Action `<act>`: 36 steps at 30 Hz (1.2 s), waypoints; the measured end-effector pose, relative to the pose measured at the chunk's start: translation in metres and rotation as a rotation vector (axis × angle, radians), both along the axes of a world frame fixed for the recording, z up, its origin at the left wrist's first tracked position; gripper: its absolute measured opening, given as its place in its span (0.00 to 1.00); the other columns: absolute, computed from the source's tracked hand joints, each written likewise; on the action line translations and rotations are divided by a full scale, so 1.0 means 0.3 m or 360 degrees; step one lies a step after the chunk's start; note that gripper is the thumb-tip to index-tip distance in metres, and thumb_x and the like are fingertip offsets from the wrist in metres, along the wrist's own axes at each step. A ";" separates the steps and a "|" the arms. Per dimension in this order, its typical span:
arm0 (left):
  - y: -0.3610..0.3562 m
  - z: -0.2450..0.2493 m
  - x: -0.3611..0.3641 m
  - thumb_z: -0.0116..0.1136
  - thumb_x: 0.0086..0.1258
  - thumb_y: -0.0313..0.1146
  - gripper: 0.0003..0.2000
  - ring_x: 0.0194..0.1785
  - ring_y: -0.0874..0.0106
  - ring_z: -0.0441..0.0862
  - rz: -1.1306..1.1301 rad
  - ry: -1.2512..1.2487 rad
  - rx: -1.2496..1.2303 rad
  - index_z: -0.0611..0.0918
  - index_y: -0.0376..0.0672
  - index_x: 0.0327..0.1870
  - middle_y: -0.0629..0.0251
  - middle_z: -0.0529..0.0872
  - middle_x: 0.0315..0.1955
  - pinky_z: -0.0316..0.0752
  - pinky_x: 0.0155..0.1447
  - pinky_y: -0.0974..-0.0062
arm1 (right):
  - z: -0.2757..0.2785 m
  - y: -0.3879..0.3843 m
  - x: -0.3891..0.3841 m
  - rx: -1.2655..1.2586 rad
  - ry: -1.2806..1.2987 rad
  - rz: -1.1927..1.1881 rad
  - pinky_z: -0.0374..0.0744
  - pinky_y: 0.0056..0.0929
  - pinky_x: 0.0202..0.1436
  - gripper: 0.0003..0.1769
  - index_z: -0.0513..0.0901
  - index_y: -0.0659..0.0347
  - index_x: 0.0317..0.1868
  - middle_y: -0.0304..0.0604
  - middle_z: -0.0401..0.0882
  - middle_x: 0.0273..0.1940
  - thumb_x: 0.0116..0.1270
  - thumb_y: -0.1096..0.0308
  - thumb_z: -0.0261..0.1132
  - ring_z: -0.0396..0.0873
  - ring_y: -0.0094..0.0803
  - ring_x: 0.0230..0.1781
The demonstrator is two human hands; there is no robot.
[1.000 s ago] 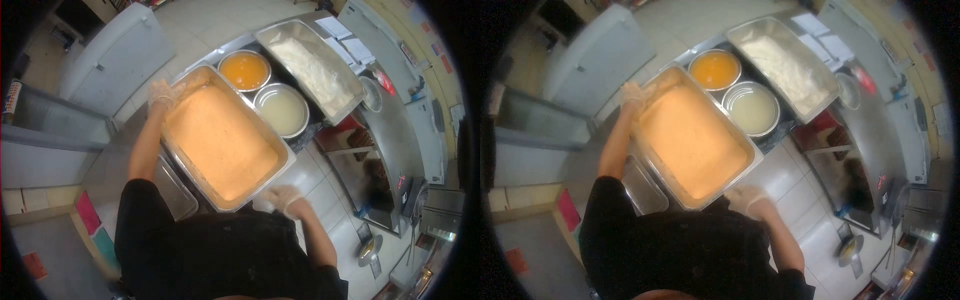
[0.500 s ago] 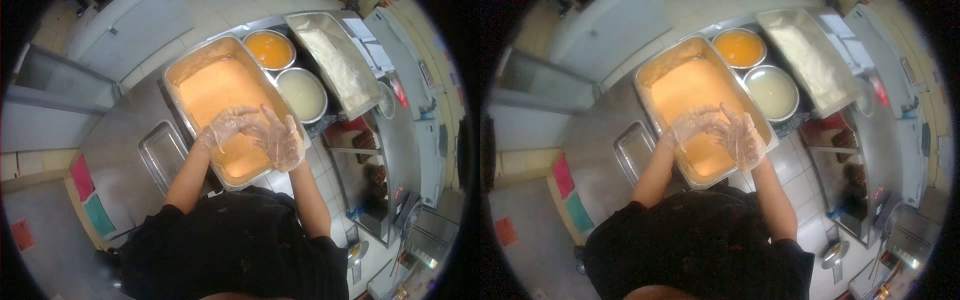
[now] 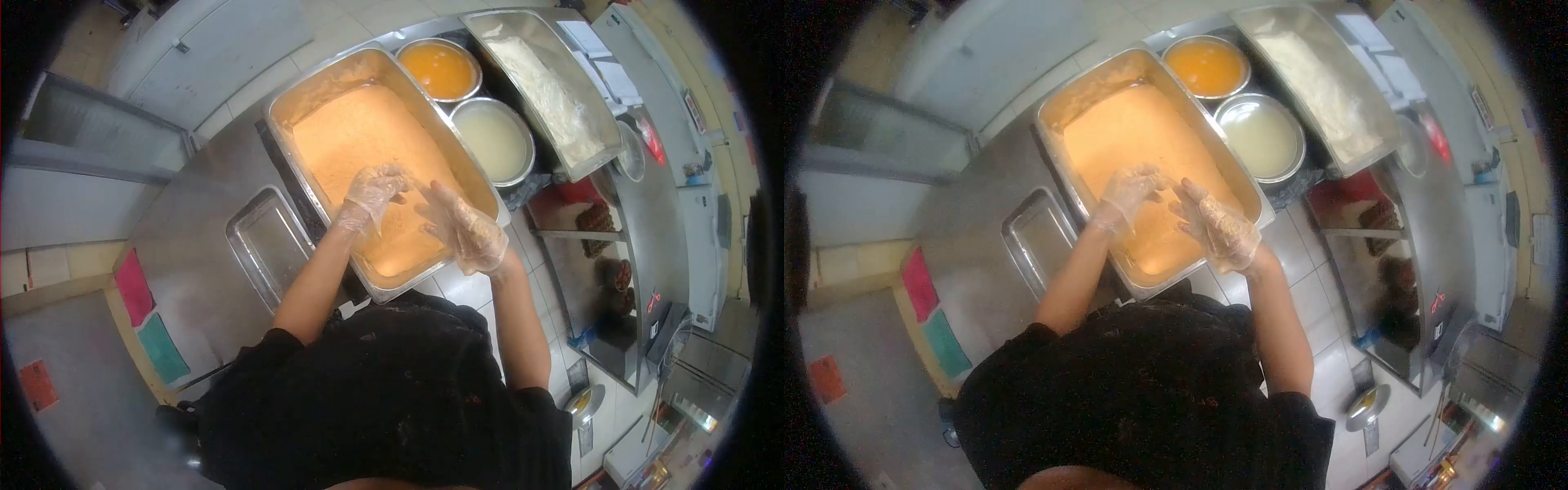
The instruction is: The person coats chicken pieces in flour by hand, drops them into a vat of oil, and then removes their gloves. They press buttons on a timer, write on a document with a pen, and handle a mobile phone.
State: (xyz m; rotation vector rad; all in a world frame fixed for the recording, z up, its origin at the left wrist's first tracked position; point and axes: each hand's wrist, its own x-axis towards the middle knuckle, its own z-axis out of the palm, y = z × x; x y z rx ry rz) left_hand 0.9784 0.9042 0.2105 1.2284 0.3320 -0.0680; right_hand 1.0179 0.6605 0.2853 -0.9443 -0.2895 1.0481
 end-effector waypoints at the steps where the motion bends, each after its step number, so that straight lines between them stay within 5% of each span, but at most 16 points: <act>1: -0.014 -0.010 0.000 0.65 0.77 0.35 0.17 0.47 0.70 0.88 -0.0006 0.0005 -0.0009 0.83 0.31 0.58 0.60 0.90 0.47 0.83 0.48 0.69 | -0.016 -0.016 -0.004 -0.0009 0.0005 -0.0006 0.57 0.54 0.82 0.45 0.60 0.58 0.84 0.51 0.52 0.85 0.78 0.39 0.60 0.58 0.52 0.82; 4: -0.064 0.004 0.007 0.66 0.75 0.31 0.13 0.43 0.73 0.87 0.0112 0.0014 -0.0319 0.85 0.35 0.55 0.62 0.90 0.43 0.84 0.43 0.75 | -0.054 -0.040 -0.012 0.0118 0.0109 -0.0152 0.60 0.53 0.81 0.43 0.61 0.60 0.83 0.51 0.55 0.84 0.79 0.44 0.62 0.59 0.50 0.82; 7: -0.115 0.072 -0.013 0.65 0.76 0.33 0.12 0.39 0.73 0.87 0.0192 0.0168 0.0171 0.85 0.37 0.55 0.60 0.90 0.44 0.83 0.41 0.74 | -0.061 -0.030 -0.008 -0.0228 0.0253 -0.0505 0.62 0.46 0.82 0.43 0.63 0.62 0.82 0.51 0.65 0.80 0.76 0.49 0.67 0.63 0.45 0.81; 9: -0.118 0.140 -0.060 0.63 0.78 0.36 0.16 0.50 0.71 0.85 -0.0114 0.0111 -0.0200 0.82 0.37 0.60 0.61 0.90 0.49 0.82 0.45 0.72 | -0.058 -0.001 -0.007 -0.0959 -0.0605 -0.0659 0.69 0.40 0.77 0.41 0.70 0.63 0.77 0.52 0.74 0.74 0.72 0.49 0.71 0.72 0.44 0.75; 12: -0.132 0.179 -0.067 0.64 0.78 0.35 0.16 0.47 0.72 0.84 -0.0397 0.0311 0.0002 0.82 0.36 0.60 0.61 0.90 0.48 0.81 0.41 0.75 | -0.063 0.056 -0.009 -0.1340 -0.1170 -0.0564 0.73 0.34 0.73 0.39 0.74 0.64 0.74 0.54 0.76 0.73 0.71 0.48 0.71 0.76 0.43 0.72; 16: -0.087 0.118 -0.062 0.64 0.78 0.35 0.17 0.47 0.72 0.84 -0.0261 0.0267 -0.0015 0.82 0.35 0.61 0.62 0.90 0.47 0.79 0.39 0.78 | 0.038 0.087 -0.015 -0.1714 -0.1525 -0.0192 0.73 0.33 0.74 0.35 0.71 0.64 0.76 0.54 0.74 0.74 0.77 0.52 0.65 0.75 0.43 0.73; 18: -0.083 0.063 -0.042 0.61 0.80 0.34 0.13 0.39 0.76 0.85 0.0099 0.0272 0.0005 0.83 0.40 0.59 0.64 0.89 0.42 0.79 0.38 0.78 | -0.059 0.053 -0.018 -0.1287 -0.1282 -0.0222 0.73 0.38 0.75 0.33 0.69 0.64 0.77 0.54 0.70 0.77 0.80 0.54 0.59 0.74 0.45 0.74; 22: -0.081 0.121 -0.048 0.60 0.81 0.37 0.14 0.46 0.74 0.85 0.0424 0.0200 0.0181 0.83 0.40 0.60 0.66 0.89 0.44 0.80 0.43 0.76 | -0.146 0.027 -0.023 -0.0653 -0.0906 -0.0252 0.73 0.45 0.77 0.29 0.64 0.64 0.79 0.54 0.63 0.81 0.86 0.57 0.49 0.71 0.49 0.75; 24: -0.078 0.120 -0.071 0.61 0.80 0.41 0.19 0.47 0.68 0.85 -0.0177 0.0396 -0.0221 0.82 0.37 0.62 0.62 0.89 0.47 0.79 0.57 0.70 | -0.052 0.042 -0.026 0.0259 0.0420 -0.0160 0.63 0.53 0.83 0.36 0.55 0.56 0.85 0.55 0.51 0.85 0.85 0.51 0.49 0.62 0.53 0.81; 28: -0.091 0.054 -0.106 0.63 0.79 0.39 0.17 0.49 0.69 0.85 -0.0423 0.0524 -0.0055 0.83 0.36 0.60 0.60 0.89 0.49 0.80 0.56 0.70 | -0.026 0.018 -0.019 0.0420 0.0654 -0.0178 0.63 0.57 0.83 0.36 0.54 0.57 0.85 0.56 0.51 0.85 0.85 0.50 0.48 0.61 0.57 0.81; 31: -0.109 0.035 -0.128 0.64 0.77 0.38 0.14 0.46 0.69 0.83 -0.0135 0.0348 -0.0378 0.86 0.40 0.55 0.62 0.89 0.47 0.78 0.51 0.72 | -0.026 -0.014 -0.010 0.0195 0.0595 -0.0232 0.70 0.56 0.79 0.35 0.57 0.61 0.83 0.55 0.57 0.83 0.85 0.49 0.49 0.68 0.55 0.76; 33: -0.111 0.065 -0.118 0.66 0.76 0.36 0.15 0.49 0.68 0.84 -0.0166 0.0497 0.0074 0.85 0.38 0.57 0.59 0.89 0.48 0.81 0.51 0.71 | -0.034 -0.039 -0.005 0.0271 0.0625 -0.0202 0.67 0.57 0.81 0.38 0.52 0.54 0.86 0.58 0.51 0.85 0.84 0.49 0.50 0.60 0.58 0.81; 36: -0.127 0.029 -0.116 0.66 0.76 0.35 0.17 0.53 0.67 0.85 0.0029 0.0569 -0.0065 0.84 0.36 0.60 0.59 0.89 0.50 0.83 0.54 0.69 | -0.020 -0.059 -0.010 0.0278 0.0604 -0.0195 0.71 0.55 0.78 0.37 0.52 0.54 0.86 0.58 0.51 0.84 0.85 0.51 0.49 0.61 0.58 0.81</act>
